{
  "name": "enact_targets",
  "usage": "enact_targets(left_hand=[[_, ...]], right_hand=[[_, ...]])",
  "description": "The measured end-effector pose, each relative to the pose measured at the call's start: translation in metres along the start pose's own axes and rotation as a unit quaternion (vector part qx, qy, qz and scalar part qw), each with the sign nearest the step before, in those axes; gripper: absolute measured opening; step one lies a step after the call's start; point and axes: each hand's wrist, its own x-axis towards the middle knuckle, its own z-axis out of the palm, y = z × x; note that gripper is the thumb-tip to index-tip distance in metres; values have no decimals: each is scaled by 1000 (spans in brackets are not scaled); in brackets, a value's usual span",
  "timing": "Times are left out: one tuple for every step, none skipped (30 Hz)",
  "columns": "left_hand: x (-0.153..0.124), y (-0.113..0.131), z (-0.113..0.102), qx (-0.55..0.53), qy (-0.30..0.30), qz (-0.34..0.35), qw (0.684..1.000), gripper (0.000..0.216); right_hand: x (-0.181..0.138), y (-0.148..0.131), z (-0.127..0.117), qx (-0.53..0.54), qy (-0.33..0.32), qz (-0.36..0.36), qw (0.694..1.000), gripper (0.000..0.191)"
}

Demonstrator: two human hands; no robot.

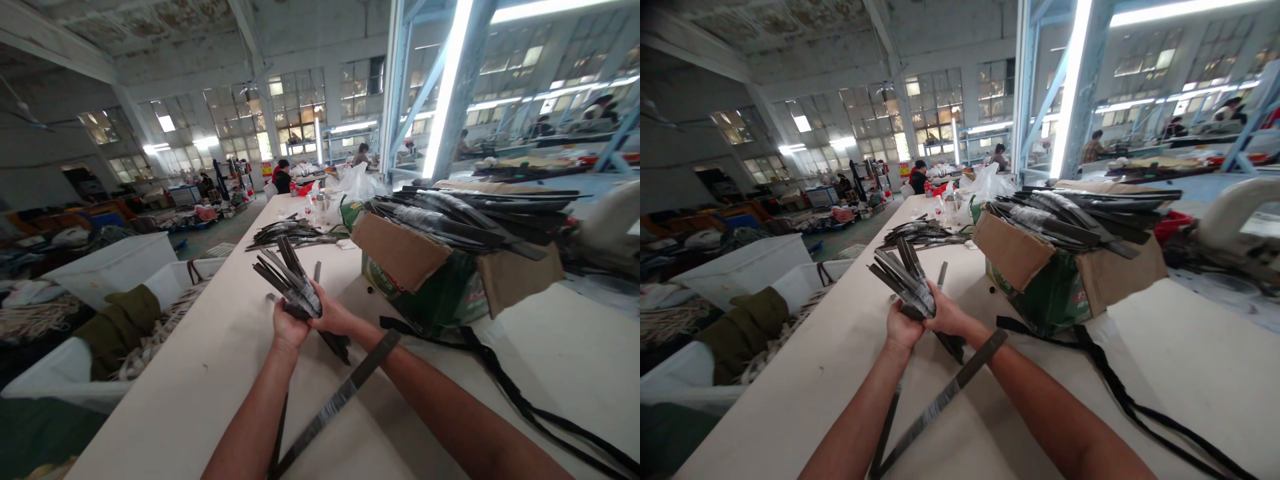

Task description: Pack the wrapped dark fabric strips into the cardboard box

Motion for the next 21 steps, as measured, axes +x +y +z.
enact_targets(left_hand=[[-1,1,2,2,-3,1,1000,29],[-1,2,4,7,-9,1,1000,29],[-2,2,6,12,-13,3,1000,28],[-2,4,7,16,-11,9,1000,28],[-1,5,8,18,-6,16,1000,27],[0,7,9,16,4,26,1000,26],[1,10,9,11,14,38,999,25],[2,13,9,5,25,50,998,24],[3,16,9,-2,34,61,998,24],[4,19,8,-7,40,68,997,25],[5,22,7,-12,44,71,996,27],[5,25,6,-17,50,72,996,29],[6,27,5,-21,54,71,996,31],[6,28,4,-25,58,69,996,33],[6,29,2,-28,60,68,995,35],[6,30,1,-32,61,70,995,35],[6,29,0,-36,62,74,995,35],[7,28,-1,-44,63,80,994,35],[8,26,-2,-53,64,88,993,34],[9,24,-2,-64,64,98,991,34],[9,22,-2,-75,65,106,989,33]], right_hand=[[1,2,0,4,6,-1,1000,106],[1,3,0,8,15,1,1000,105],[2,4,0,11,26,5,1000,104],[3,4,1,14,36,11,999,103],[4,4,1,16,45,18,999,102],[5,4,2,18,51,25,998,101],[6,3,3,20,55,33,998,100],[8,2,4,22,56,42,997,99],[10,2,5,26,55,48,997,100],[12,1,6,30,53,51,997,100],[13,2,7,38,54,51,997,101],[15,3,9,49,55,48,996,100],[16,4,10,64,55,46,995,100],[17,6,11,81,56,46,994,100],[17,7,13,98,59,50,992,99],[17,9,14,118,59,59,989,99],[17,11,15,138,58,70,986,97],[17,13,16,158,57,80,983,95],[16,14,17,177,57,88,979,93],[16,14,17,194,56,91,975,91],[15,14,17,207,55,90,973,89]])
